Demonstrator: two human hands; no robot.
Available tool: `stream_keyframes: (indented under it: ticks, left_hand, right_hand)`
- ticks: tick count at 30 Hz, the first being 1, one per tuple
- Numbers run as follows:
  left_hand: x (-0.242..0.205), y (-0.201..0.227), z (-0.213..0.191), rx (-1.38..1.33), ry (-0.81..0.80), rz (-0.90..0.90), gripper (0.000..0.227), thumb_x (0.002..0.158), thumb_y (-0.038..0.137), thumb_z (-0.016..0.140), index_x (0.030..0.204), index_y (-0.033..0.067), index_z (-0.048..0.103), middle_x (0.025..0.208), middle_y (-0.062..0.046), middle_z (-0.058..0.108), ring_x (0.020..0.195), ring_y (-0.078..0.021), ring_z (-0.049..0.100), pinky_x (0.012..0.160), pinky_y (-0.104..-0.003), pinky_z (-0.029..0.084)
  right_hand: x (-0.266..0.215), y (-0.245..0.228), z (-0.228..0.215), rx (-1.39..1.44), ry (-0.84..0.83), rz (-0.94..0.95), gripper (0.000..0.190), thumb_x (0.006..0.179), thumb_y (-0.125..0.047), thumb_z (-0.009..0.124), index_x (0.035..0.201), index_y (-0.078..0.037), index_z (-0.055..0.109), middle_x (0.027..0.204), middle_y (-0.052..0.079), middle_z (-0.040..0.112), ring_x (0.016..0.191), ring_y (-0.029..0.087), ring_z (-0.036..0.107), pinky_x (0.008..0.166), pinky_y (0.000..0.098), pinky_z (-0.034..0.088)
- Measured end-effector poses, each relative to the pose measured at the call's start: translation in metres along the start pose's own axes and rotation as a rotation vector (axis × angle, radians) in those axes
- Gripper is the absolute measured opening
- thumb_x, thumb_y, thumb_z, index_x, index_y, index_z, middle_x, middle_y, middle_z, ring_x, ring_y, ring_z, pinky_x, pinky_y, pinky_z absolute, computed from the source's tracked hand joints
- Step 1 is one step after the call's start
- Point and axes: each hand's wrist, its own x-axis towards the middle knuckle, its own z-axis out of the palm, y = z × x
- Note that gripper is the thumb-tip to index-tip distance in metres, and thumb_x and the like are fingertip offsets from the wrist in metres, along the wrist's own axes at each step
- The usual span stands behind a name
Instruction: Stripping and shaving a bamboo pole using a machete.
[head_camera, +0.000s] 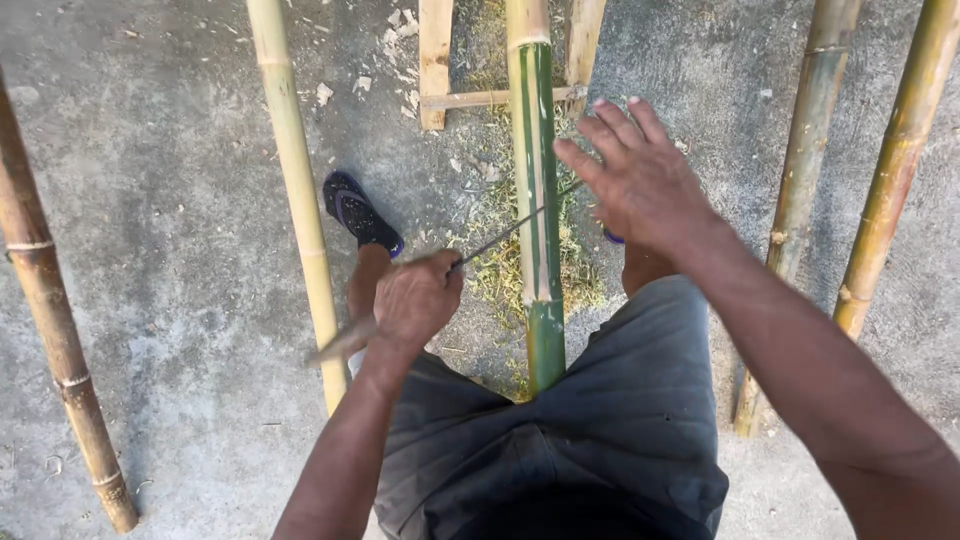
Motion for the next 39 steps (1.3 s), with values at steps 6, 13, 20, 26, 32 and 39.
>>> stream_keyframes:
  ticks: [6, 13, 20, 26, 32, 39]
  left_hand:
    - [0.099, -0.020, 0.024, 0.206, -0.113, 0.045, 0.005, 0.094, 0.018, 0.070, 0.094, 0.0140, 0.073, 0.071, -0.002, 0.069, 0.062, -0.0158, 0.065, 0.071, -0.039, 0.051]
    - [0.192, -0.025, -0.028, 0.421, -0.127, 0.166, 0.030, 0.087, 0.033, 0.080, 0.106, 0.0105, 0.074, 0.079, -0.010, 0.067, 0.069, -0.0197, 0.062, 0.062, -0.041, 0.052]
    - [0.240, -0.068, -0.002, 0.363, -0.165, -0.026, 0.028, 0.081, 0.029, 0.085, 0.096, 0.0101, 0.070, 0.082, -0.008, 0.069, 0.077, -0.0221, 0.065, 0.082, -0.044, 0.049]
    - [0.248, -0.070, 0.001, 0.417, -0.185, -0.064, 0.034, 0.078, 0.035, 0.085, 0.091, 0.0085, 0.068, 0.079, -0.008, 0.068, 0.078, -0.0214, 0.067, 0.084, -0.043, 0.048]
    - [0.271, -0.071, 0.002, 0.463, -0.291, -0.130, 0.033, 0.093, 0.042, 0.073, 0.092, 0.0094, 0.068, 0.071, -0.005, 0.065, 0.067, -0.0183, 0.063, 0.077, -0.042, 0.050]
    - [0.279, -0.060, -0.005, 0.528, -0.335, -0.161, 0.034, 0.086, 0.047, 0.073, 0.089, 0.0135, 0.072, 0.059, -0.003, 0.063, 0.051, -0.0126, 0.055, 0.065, -0.037, 0.049]
  right_hand:
    - [-0.014, 0.066, 0.094, 0.246, -0.386, 0.178, 0.033, 0.092, -0.029, 0.077, 0.124, -0.021, 0.075, 0.097, 0.001, 0.073, 0.095, 0.018, 0.065, 0.097, 0.0379, 0.050]
    - [0.000, 0.101, 0.124, 0.155, -0.205, 0.272, 0.029, 0.102, -0.035, 0.077, 0.123, -0.016, 0.077, 0.095, 0.002, 0.073, 0.084, 0.016, 0.062, 0.080, 0.0342, 0.050]
    - [0.027, 0.107, 0.159, 0.135, -0.021, 0.299, 0.039, 0.093, -0.031, 0.083, 0.126, -0.011, 0.075, 0.106, 0.003, 0.074, 0.095, 0.017, 0.064, 0.086, 0.0357, 0.048]
    - [0.035, 0.099, 0.157, 0.110, -0.024, 0.359, 0.038, 0.089, -0.027, 0.086, 0.121, -0.011, 0.076, 0.100, 0.003, 0.072, 0.093, 0.018, 0.064, 0.087, 0.0362, 0.048]
    - [0.068, 0.122, 0.169, 0.025, -0.384, 0.525, 0.013, 0.098, -0.020, 0.080, 0.110, -0.017, 0.077, 0.078, 0.002, 0.069, 0.068, 0.015, 0.059, 0.066, 0.0349, 0.049]
    - [0.041, 0.119, 0.202, -0.014, -0.172, 0.478, 0.033, 0.088, -0.020, 0.082, 0.120, -0.020, 0.079, 0.080, -0.002, 0.072, 0.066, 0.009, 0.059, 0.066, 0.0296, 0.050]
